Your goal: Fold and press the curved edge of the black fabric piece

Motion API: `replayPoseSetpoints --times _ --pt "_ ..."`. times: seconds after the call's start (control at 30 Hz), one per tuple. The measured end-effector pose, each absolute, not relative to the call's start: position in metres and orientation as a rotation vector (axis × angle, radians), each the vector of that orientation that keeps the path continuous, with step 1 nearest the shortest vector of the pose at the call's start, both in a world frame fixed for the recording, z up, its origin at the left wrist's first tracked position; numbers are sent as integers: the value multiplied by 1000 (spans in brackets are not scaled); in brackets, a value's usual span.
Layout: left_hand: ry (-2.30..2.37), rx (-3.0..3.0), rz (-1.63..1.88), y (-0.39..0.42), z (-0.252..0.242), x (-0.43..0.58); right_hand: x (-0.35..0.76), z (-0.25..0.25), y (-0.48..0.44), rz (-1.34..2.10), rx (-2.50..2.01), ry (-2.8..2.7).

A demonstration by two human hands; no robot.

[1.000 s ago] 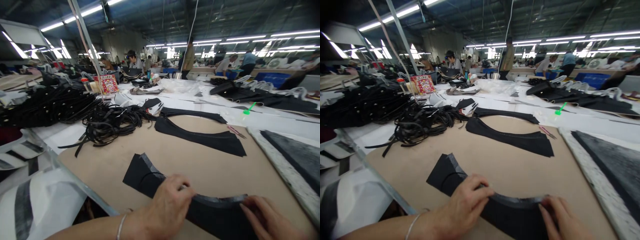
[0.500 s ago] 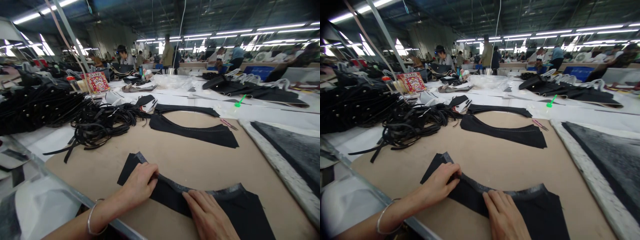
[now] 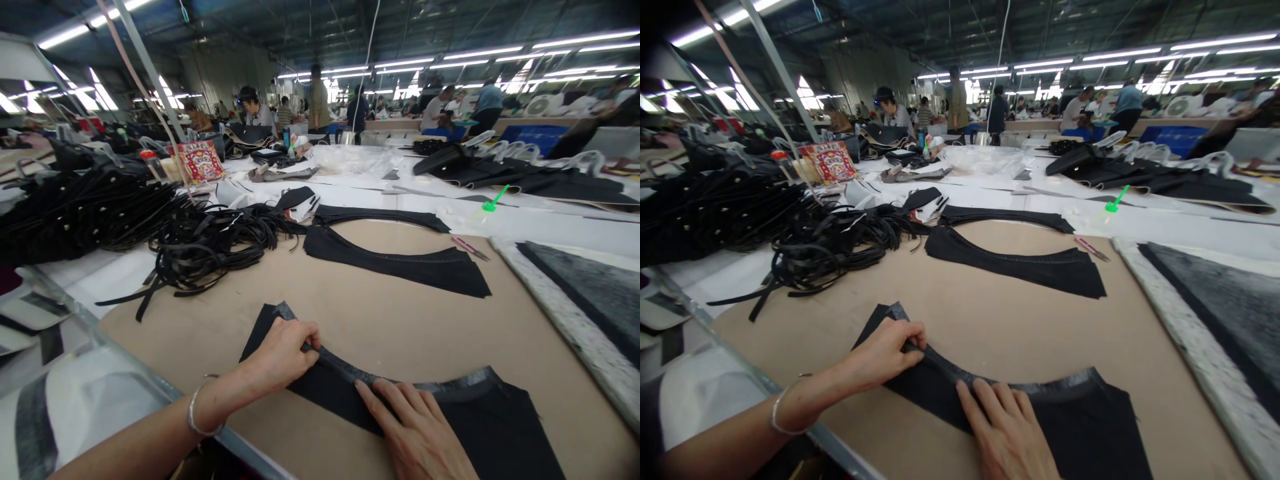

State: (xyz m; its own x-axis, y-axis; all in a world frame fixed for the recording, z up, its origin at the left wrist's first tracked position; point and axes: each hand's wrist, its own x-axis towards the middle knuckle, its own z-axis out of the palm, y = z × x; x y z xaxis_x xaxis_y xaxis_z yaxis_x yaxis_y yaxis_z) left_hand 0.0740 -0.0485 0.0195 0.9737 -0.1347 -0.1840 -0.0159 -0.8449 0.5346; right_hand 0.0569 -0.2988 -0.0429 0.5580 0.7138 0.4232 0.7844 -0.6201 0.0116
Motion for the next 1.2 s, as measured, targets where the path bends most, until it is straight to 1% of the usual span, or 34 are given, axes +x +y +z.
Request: replayPoseSetpoints --times 0.27,0.83,1.07,1.2 --pt "-149 2633 -284 -50 18 79 57 -40 -298 -593 -2588 -1235" --pt "-58 2686 -289 -49 12 83 61 -34 -292 -679 -2523 -1261" --pt "-73 2719 -267 -51 16 85 60 -32 -254 -635 -2547 -1281" --pt "-44 2747 -231 -35 12 88 56 -39 -236 -648 -2614 -1218"
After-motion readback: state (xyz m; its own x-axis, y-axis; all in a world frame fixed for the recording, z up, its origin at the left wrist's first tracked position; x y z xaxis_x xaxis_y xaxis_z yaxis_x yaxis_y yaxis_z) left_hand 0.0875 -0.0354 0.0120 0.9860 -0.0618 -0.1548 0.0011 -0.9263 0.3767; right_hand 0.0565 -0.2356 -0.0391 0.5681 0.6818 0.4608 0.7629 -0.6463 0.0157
